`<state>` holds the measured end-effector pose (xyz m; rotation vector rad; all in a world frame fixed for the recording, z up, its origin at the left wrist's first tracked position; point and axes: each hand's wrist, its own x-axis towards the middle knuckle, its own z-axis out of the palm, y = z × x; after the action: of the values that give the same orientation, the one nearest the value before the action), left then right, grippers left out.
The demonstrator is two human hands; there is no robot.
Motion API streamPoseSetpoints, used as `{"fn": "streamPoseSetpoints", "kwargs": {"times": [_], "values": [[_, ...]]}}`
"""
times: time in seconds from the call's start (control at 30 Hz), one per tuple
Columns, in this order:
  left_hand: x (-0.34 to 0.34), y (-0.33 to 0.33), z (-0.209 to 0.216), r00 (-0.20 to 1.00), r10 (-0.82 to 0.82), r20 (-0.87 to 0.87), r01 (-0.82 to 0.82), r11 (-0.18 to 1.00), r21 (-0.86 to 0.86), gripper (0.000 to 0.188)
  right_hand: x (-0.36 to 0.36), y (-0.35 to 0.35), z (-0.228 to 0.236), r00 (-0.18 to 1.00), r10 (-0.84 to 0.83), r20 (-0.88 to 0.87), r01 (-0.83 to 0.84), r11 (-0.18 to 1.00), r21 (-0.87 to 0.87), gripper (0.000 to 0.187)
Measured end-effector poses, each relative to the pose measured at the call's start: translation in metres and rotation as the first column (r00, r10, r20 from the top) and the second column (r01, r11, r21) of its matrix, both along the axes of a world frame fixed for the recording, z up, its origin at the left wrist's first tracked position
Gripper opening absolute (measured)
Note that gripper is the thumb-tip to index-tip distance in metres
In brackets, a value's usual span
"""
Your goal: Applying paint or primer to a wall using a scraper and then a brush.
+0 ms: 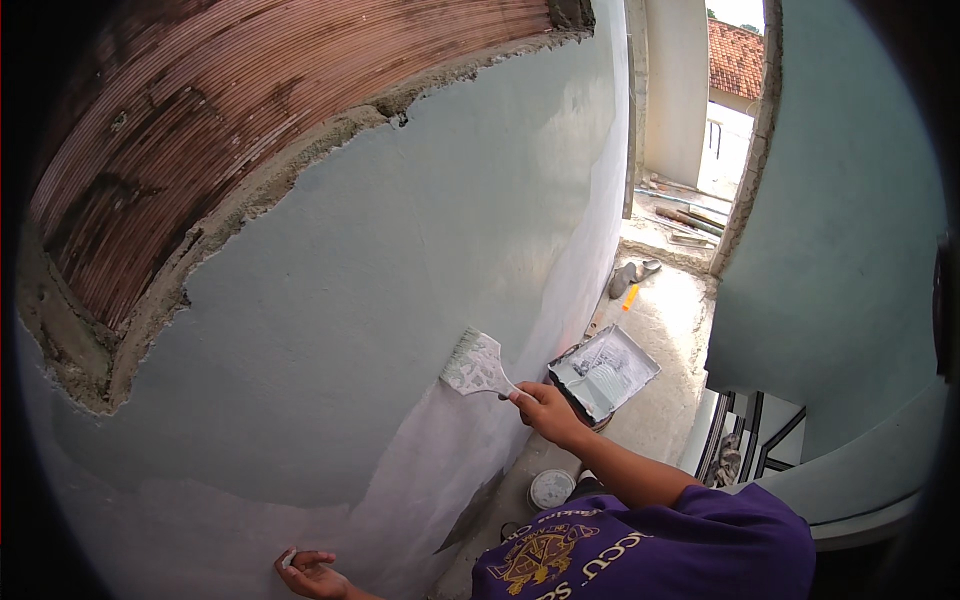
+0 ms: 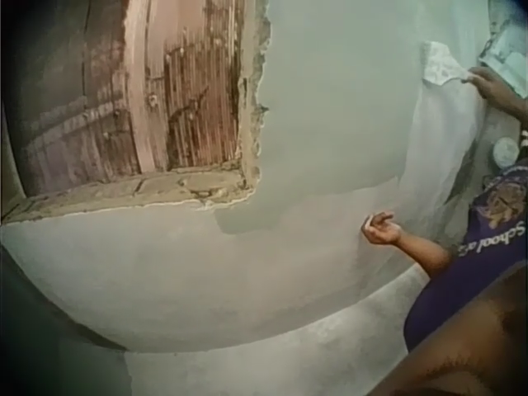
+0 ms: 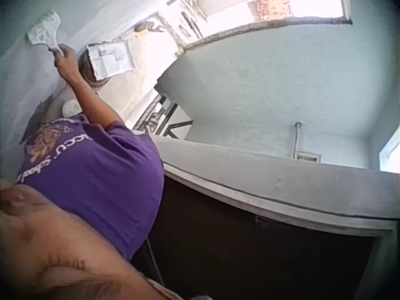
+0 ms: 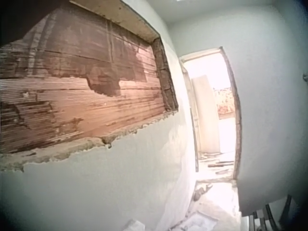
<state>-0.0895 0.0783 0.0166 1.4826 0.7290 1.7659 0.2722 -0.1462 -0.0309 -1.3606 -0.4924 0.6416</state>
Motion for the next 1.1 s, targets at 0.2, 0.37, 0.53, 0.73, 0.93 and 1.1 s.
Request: {"fn": "streamPoseSetpoints", "kwargs": {"times": [0.2,0.37,0.53,0.73,0.93,1.1], "values": [[-0.001,0.004,-0.003,0.999,-0.039,-0.02,0.04,0.999,0.027,0.043,0.002,-0.002,-0.049,0.997,-0.068,0.036,0.073,0.986,-0.147,0.027],[-0.004,0.003,-0.008,1.0,-0.013,0.024,0.013,1.0,-0.001,0.042,-0.011,0.004,-0.005,1.0,0.003,0.008,-0.004,0.999,0.032,0.026],[-0.002,0.003,-0.007,1.0,0.001,0.019,-0.001,1.0,-0.002,0.042,-0.005,0.006,0.024,0.995,0.008,0.103,-0.016,0.997,0.076,0.027],[0.002,0.0,-0.004,1.0,-0.009,0.027,0.01,1.0,-0.014,0.042,0.009,-0.011,-0.056,0.996,-0.069,0.052,0.076,0.986,-0.149,0.028],[0.003,0.003,-0.006,1.0,0.01,0.019,-0.01,1.0,-0.029,0.043,0.001,0.004,-0.026,0.997,-0.072,-0.015,0.071,0.997,-0.043,0.028],[0.0,0.003,-0.008,0.998,0.047,0.049,-0.046,0.999,-0.024,0.043,0.008,0.001,-0.017,0.999,-0.032,-0.035,0.034,0.998,0.053,0.025]]}}
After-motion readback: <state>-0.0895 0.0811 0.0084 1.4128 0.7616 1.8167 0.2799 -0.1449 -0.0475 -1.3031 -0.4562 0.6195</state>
